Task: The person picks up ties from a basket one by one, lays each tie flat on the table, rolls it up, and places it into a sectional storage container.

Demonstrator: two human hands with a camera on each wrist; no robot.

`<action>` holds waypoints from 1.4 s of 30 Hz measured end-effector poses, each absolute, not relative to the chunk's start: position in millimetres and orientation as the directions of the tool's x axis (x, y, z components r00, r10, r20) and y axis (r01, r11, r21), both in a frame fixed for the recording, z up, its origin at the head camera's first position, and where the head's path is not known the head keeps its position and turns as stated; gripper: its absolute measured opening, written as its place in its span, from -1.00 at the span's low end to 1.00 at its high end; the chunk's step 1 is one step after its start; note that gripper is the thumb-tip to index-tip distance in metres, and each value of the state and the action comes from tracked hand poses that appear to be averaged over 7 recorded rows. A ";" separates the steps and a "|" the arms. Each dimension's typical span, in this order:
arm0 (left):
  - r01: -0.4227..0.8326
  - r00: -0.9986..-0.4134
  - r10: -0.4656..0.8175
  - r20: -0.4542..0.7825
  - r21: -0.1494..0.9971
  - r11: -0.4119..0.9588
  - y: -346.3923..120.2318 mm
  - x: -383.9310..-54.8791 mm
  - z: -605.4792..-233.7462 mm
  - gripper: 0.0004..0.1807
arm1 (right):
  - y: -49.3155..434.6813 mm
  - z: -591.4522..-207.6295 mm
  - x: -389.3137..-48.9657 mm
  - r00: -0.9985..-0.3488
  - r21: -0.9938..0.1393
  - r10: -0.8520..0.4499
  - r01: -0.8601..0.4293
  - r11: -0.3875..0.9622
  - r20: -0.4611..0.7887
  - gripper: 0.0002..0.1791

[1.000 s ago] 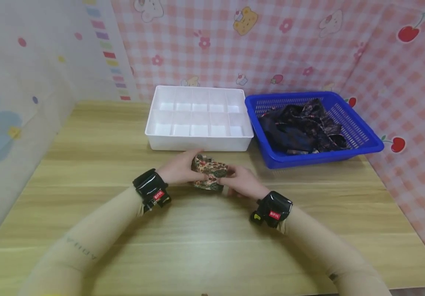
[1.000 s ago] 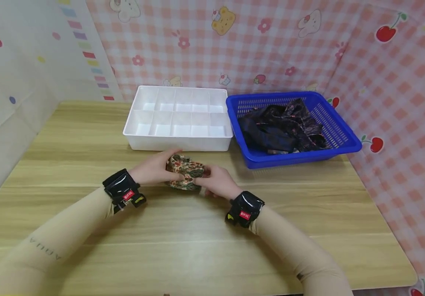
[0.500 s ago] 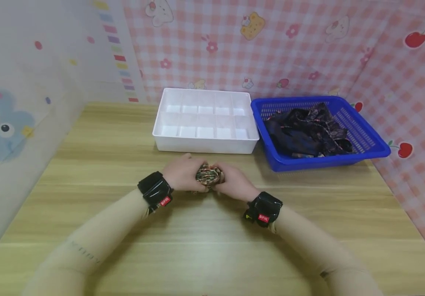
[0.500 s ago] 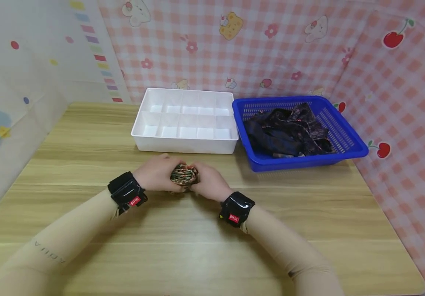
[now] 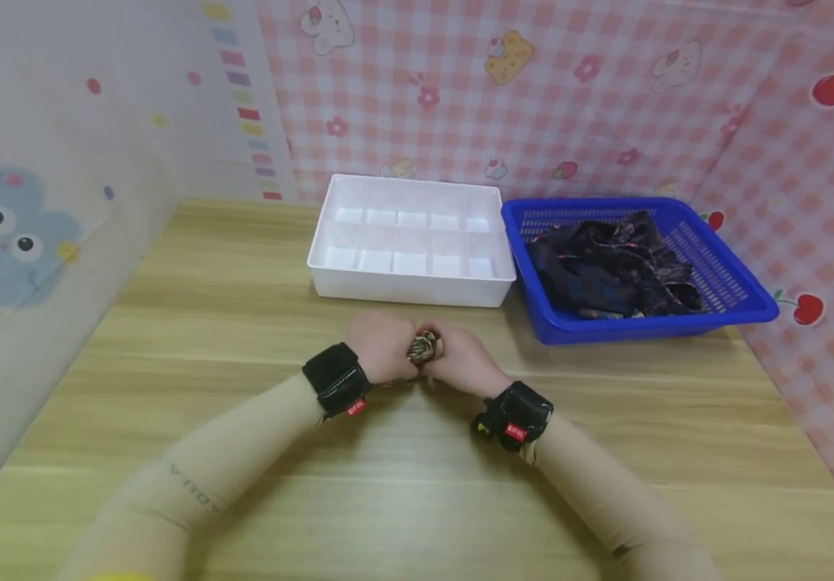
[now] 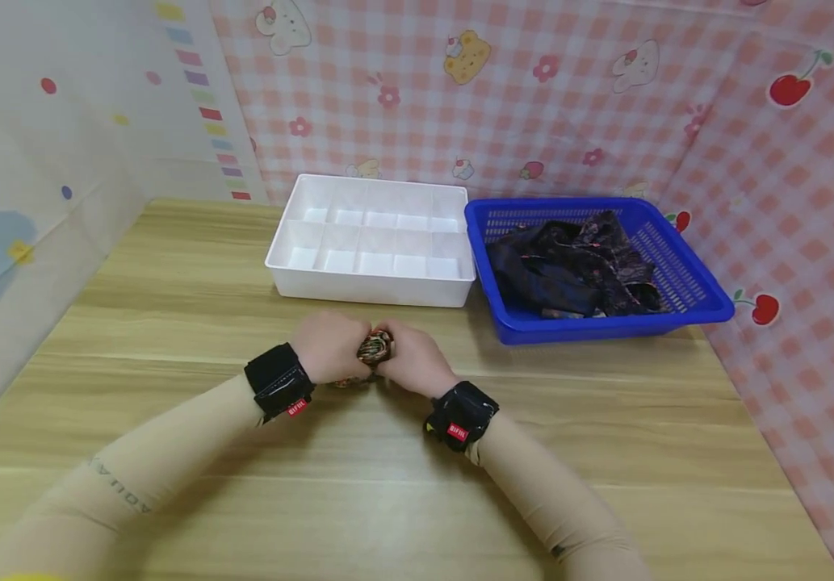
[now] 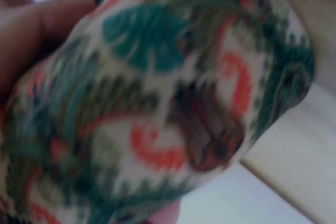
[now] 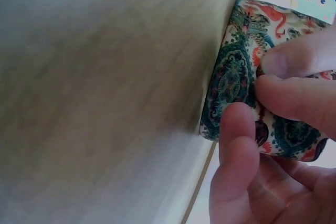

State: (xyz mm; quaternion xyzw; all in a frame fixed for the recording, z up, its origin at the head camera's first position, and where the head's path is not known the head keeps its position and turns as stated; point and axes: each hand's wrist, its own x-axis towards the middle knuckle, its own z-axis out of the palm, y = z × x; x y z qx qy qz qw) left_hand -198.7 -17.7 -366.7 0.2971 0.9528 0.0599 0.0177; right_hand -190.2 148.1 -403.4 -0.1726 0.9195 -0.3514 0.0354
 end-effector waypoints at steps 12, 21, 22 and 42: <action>0.548 -0.821 0.570 0.029 0.320 0.773 -38.4 -213.5 -369.0 -0.69 | 161.2 -399.6 -198.2 -0.910 -0.866 -0.412 -0.174 0.469 -0.040 -0.52; 0.223 -0.963 0.269 0.021 0.628 0.746 -103.1 -290.2 -278.1 -0.58 | 178.4 -400.2 -215.8 -0.966 -0.985 -0.256 0.018 -0.169 0.027 -0.56; 0.187 -0.971 0.240 0.011 0.660 0.728 -107.7 -297.6 -273.4 -0.57 | 179.5 -401.4 -218.1 -0.973 -0.977 -0.230 0.025 -0.214 0.026 -0.54; 0.052 -0.994 0.060 -0.089 0.093 0.994 -84.8 -341.9 -308.8 -0.57 | 191.4 -407.4 -229.8 -0.986 -0.992 -0.139 0.082 0.092 -0.095 -0.29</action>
